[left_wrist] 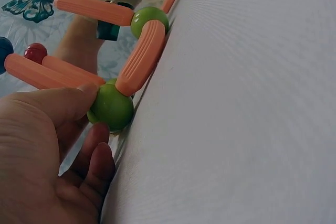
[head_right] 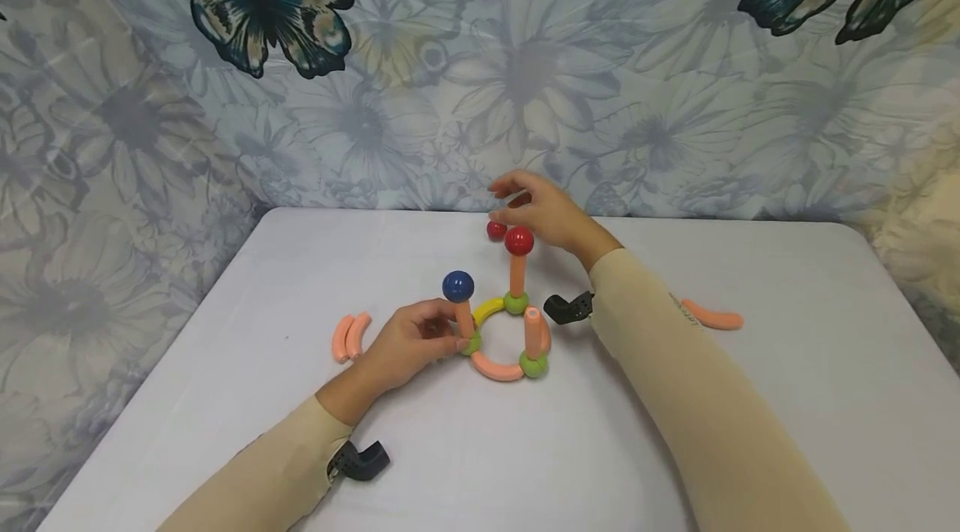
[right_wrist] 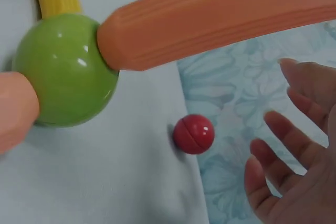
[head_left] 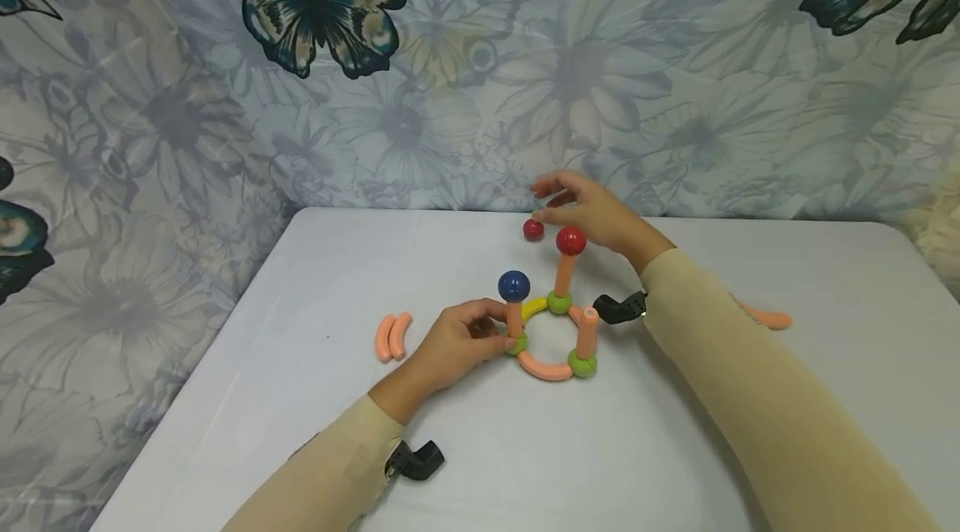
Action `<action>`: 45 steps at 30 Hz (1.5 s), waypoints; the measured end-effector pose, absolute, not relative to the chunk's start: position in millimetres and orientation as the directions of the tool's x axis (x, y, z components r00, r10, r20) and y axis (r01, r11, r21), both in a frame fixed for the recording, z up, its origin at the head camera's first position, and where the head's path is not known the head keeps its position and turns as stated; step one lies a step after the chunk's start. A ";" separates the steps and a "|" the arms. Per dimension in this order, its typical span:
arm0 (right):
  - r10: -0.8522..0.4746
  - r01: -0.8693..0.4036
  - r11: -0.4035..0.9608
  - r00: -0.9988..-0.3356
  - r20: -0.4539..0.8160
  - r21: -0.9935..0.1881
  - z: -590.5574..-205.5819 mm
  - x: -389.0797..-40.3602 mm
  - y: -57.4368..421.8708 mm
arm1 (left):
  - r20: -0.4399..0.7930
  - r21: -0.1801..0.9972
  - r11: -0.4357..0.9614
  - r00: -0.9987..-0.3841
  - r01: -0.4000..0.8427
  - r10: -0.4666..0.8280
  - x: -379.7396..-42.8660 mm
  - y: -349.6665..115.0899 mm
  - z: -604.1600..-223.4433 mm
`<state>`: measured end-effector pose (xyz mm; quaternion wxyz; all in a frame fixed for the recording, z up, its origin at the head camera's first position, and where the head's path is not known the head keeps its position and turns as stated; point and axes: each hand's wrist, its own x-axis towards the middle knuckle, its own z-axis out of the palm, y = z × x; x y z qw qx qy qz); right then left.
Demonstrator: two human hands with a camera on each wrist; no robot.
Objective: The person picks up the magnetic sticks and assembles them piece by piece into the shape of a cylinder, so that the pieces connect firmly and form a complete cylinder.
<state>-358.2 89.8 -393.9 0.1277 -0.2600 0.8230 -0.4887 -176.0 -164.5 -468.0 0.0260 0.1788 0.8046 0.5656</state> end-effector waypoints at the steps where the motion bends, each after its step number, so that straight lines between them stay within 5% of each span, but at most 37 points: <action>1: -0.564 -0.307 0.392 -0.825 0.037 -0.867 -393.6 -360.1 88.0 | 0.161 0.920 0.295 -0.934 0.259 0.319 -176.2 -164.1 -467.5; 21: -0.672 -0.445 0.473 -0.741 0.016 -0.760 -430.4 -364.6 83.0 | 0.151 0.917 0.312 -0.939 0.250 0.308 -174.1 -163.7 -463.5; 31: -0.591 -0.375 0.537 -0.807 -0.019 -0.755 -409.4 -343.6 103.8 | 0.144 0.912 0.327 -0.941 0.246 0.306 -171.7 -162.5 -462.4; 45: -0.474 -0.311 0.454 -0.878 0.069 -0.835 -374.6 -297.3 151.4 | 0.136 0.922 0.310 -0.944 0.232 0.302 -169.6 -161.3 -458.8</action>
